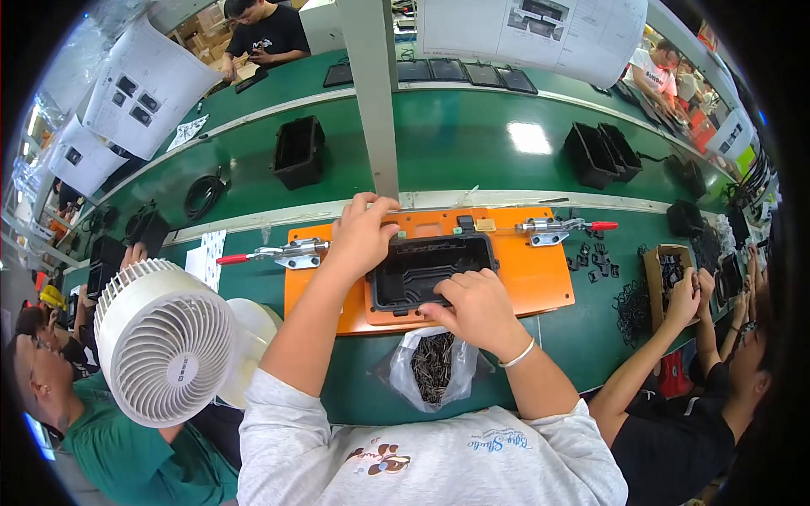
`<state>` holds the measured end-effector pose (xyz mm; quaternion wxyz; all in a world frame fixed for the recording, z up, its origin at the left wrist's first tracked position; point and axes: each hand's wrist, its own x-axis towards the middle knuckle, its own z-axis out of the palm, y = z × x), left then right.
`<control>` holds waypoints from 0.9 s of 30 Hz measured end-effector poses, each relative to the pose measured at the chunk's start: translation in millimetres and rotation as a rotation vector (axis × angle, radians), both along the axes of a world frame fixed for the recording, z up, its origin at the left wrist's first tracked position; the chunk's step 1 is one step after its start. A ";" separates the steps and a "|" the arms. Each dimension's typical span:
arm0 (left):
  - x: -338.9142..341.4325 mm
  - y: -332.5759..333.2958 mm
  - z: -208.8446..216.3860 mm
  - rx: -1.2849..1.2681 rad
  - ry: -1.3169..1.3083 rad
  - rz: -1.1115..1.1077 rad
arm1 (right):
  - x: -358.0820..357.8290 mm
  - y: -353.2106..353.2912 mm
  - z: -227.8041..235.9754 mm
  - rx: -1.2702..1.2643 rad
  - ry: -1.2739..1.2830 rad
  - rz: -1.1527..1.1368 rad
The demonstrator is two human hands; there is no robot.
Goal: Assembling components into black plastic housings using a manual workbench fixture with toggle clamps on an assembly line.
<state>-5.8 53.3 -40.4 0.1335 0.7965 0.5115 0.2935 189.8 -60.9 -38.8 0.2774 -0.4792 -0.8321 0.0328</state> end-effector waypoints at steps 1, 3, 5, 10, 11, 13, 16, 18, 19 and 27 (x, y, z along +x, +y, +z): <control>-0.4 0.3 -0.8 0.003 0.002 0.003 | -0.7 -0.4 1.4 0.003 0.002 0.003; -1.5 1.4 0.5 -0.090 0.018 0.015 | -2.4 -1.3 5.3 0.025 0.052 0.001; 7.4 -17.2 6.2 0.123 -0.080 0.030 | -0.5 -3.2 8.1 0.083 0.194 0.028; 7.2 -124.2 14.2 0.306 -0.184 -0.322 | 8.5 -51.1 8.7 -0.027 0.181 0.214; 4.9 -145.8 10.0 0.233 -0.100 -0.373 | 5.4 -62.5 6.1 -0.096 0.132 0.226; 7.3 -171.5 -4.8 -0.013 0.080 -0.369 | -4.5 -77.1 -8.7 -0.135 0.017 0.174; 10.4 -178.5 -16.1 -0.006 0.293 -0.365 | -10.2 -80.7 -19.3 -0.171 -0.123 0.116; 11.1 -177.6 -17.9 -0.005 0.302 -0.368 | -10.1 -80.2 -22.1 -0.168 -0.149 0.110; 11.3 -174.2 -18.9 -0.006 0.324 -0.370 | -8.3 -77.4 -22.4 -0.195 -0.130 0.121; 2.8 -171.9 -18.6 -0.051 0.131 -0.376 | 6.0 -73.0 -6.5 -0.250 0.125 0.202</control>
